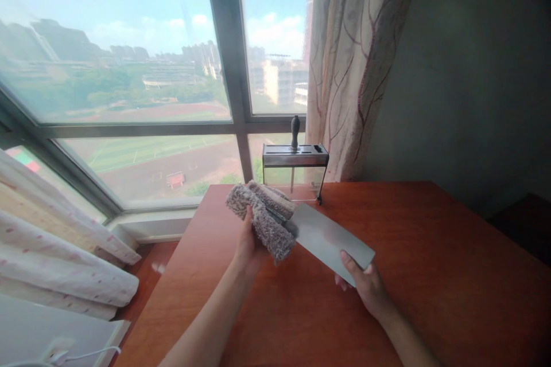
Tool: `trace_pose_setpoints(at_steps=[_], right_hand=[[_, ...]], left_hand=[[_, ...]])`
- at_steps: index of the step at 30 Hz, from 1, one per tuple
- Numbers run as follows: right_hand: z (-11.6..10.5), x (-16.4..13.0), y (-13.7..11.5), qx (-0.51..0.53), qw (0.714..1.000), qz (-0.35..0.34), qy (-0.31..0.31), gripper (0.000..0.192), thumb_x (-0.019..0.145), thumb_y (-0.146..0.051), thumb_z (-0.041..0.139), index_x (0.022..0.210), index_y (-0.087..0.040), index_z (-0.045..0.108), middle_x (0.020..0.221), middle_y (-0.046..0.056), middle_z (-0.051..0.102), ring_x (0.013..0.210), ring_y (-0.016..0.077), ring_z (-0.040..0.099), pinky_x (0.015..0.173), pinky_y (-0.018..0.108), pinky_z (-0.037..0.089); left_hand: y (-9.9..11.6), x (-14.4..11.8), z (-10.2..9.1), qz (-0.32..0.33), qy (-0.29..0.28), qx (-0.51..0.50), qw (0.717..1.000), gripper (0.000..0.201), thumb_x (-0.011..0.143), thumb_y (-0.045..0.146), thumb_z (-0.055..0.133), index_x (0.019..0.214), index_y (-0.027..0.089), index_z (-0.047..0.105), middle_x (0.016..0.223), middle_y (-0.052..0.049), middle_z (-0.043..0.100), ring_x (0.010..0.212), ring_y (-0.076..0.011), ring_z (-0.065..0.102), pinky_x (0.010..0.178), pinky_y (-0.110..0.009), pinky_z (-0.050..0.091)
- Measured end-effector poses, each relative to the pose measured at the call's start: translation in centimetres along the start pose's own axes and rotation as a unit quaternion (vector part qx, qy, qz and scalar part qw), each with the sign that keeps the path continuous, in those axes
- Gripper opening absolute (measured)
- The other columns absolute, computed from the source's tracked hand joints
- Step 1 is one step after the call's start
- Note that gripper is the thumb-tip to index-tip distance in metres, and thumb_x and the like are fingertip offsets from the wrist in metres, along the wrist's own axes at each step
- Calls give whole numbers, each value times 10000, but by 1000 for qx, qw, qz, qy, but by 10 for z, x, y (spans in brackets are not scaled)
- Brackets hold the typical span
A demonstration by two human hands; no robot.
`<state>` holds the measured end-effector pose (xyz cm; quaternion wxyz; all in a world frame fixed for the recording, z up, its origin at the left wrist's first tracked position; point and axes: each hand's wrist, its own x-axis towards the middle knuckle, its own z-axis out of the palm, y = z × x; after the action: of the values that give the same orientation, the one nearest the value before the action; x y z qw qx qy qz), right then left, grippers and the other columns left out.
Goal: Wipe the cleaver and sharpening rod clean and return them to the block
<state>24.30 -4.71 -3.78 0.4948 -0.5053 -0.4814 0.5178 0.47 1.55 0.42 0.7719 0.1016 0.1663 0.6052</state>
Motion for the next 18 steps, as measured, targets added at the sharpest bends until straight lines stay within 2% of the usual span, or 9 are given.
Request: trace_pose_setpoints(at_steps=[3,7,12,15,18], right_hand=[[4,-3,-5,-32,999,0,-4,519,831,-590,523,510,-185,565,451,25,571,414,136,500,460,272,393],[7,-4,-11,-33,998,4,-47,529,843,-592,498,519,-182,579,461,19,577,417,134,503,461,268,396],[5,-4,-14,0,995,9,-101,503,859,-563,502,551,-173,586,477,10,592,427,121,504,463,248,393],[-1,-2,-9,20,995,23,-100,489,858,-547,521,557,-169,588,454,6,591,399,111,496,427,235,361],[-7,0,-1,45,995,36,-87,470,852,-538,540,577,-160,596,421,2,580,363,104,477,392,227,328]], left_hand=[[-10,0,-2,-32,50,26,998,389,848,454,580,1071,144,654,950,-100,742,1001,-272,667,970,-414,473],[-11,0,2,-5,106,35,994,262,847,343,611,982,129,677,872,-91,749,935,-256,691,943,-389,500],[4,1,8,68,96,3,993,266,867,320,582,1041,147,683,909,-81,752,951,-248,689,946,-381,503],[15,1,7,103,72,-13,992,356,888,375,543,1166,176,642,997,-79,741,1023,-253,663,986,-390,473],[24,2,6,109,40,-28,993,415,905,421,491,1225,186,610,1035,-78,733,1080,-259,635,1024,-404,436]])
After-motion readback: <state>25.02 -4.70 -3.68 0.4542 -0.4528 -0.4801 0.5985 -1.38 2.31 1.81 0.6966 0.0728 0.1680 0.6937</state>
